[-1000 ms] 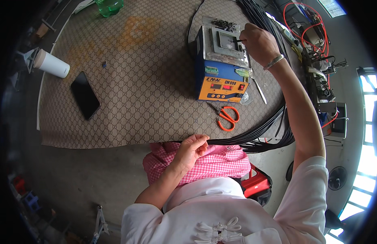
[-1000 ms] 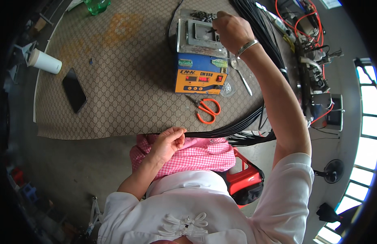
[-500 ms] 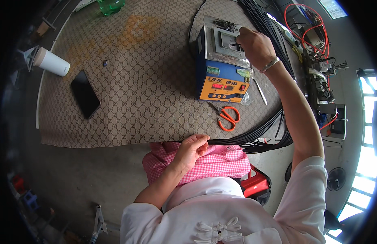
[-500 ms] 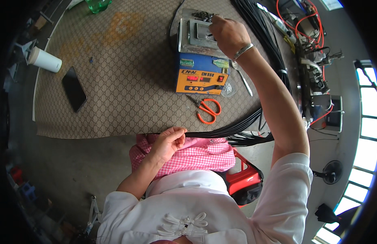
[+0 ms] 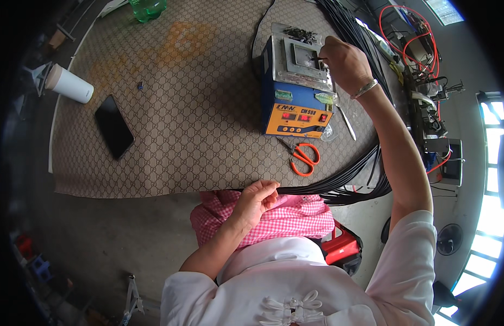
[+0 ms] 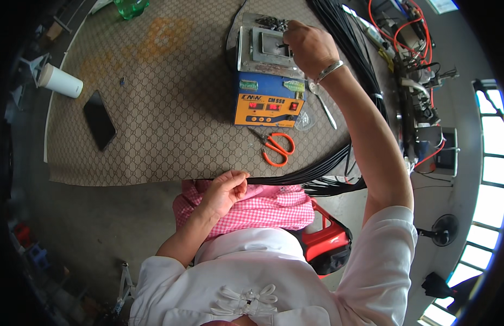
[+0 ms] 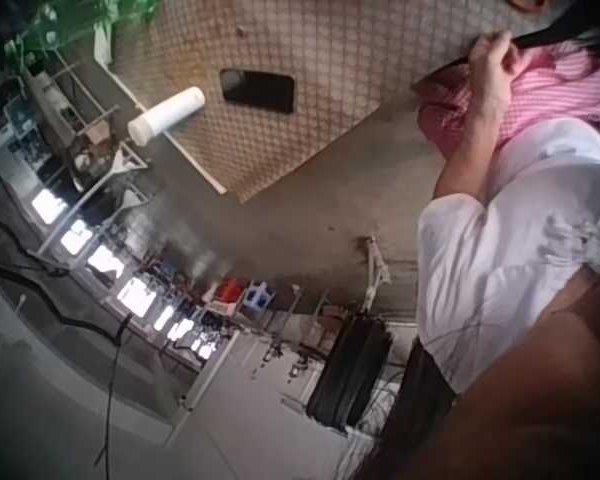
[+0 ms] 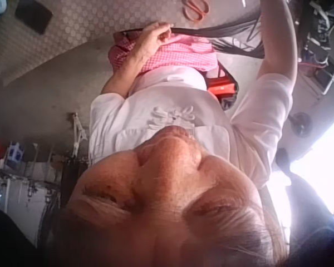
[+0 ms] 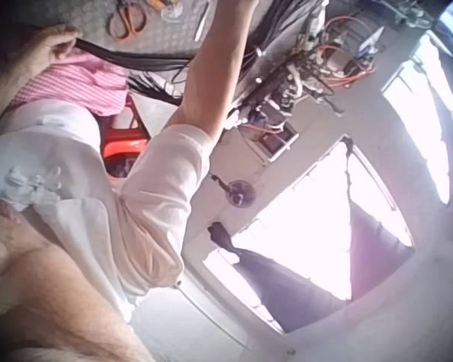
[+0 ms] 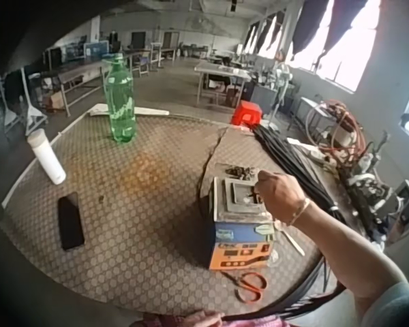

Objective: The recorder is stripping wires using a machine and assembling them into a wire harness.

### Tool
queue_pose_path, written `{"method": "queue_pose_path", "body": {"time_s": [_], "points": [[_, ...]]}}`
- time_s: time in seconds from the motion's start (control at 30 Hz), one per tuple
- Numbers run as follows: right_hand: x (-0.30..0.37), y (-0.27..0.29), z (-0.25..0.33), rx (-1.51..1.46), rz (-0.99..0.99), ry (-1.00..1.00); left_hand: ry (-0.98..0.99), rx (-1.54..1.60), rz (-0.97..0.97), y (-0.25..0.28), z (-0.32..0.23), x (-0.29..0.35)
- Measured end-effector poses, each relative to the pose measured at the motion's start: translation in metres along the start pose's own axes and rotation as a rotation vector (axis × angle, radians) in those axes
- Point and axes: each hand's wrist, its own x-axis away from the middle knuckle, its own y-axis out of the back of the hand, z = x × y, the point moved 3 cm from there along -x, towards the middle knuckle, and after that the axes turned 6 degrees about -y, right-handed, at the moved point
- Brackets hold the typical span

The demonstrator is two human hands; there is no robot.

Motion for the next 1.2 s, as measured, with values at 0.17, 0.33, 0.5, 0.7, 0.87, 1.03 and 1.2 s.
{"method": "queue_pose_path", "body": {"time_s": [0.17,0.33,0.5,0.7,0.87,1.03,1.2], "points": [[0.0,-0.002,0.001,0.008,0.007,0.005,-0.001,-0.001,0.0,-0.001,-0.001,0.001],[0.001,-0.008,0.001,-0.001,0.011,0.032,0.003,0.008,-0.001,-0.001,-0.001,0.001],[0.002,-0.01,0.002,-0.009,0.019,0.011,0.007,0.002,-0.012,-0.002,-0.001,0.002],[0.002,-0.004,-0.001,-0.03,-0.018,0.023,-0.003,-0.002,0.007,-0.001,-0.001,0.001],[-0.001,0.004,0.001,0.01,-0.02,0.078,0.0,0.006,0.012,-0.002,-0.002,0.0],[-0.011,0.0,0.001,0.082,0.007,0.156,-0.003,0.015,0.018,-0.001,-0.001,0.0],[-0.015,-0.008,0.0,0.107,0.053,0.171,0.015,0.013,-0.001,0.0,-0.001,0.0]]}}
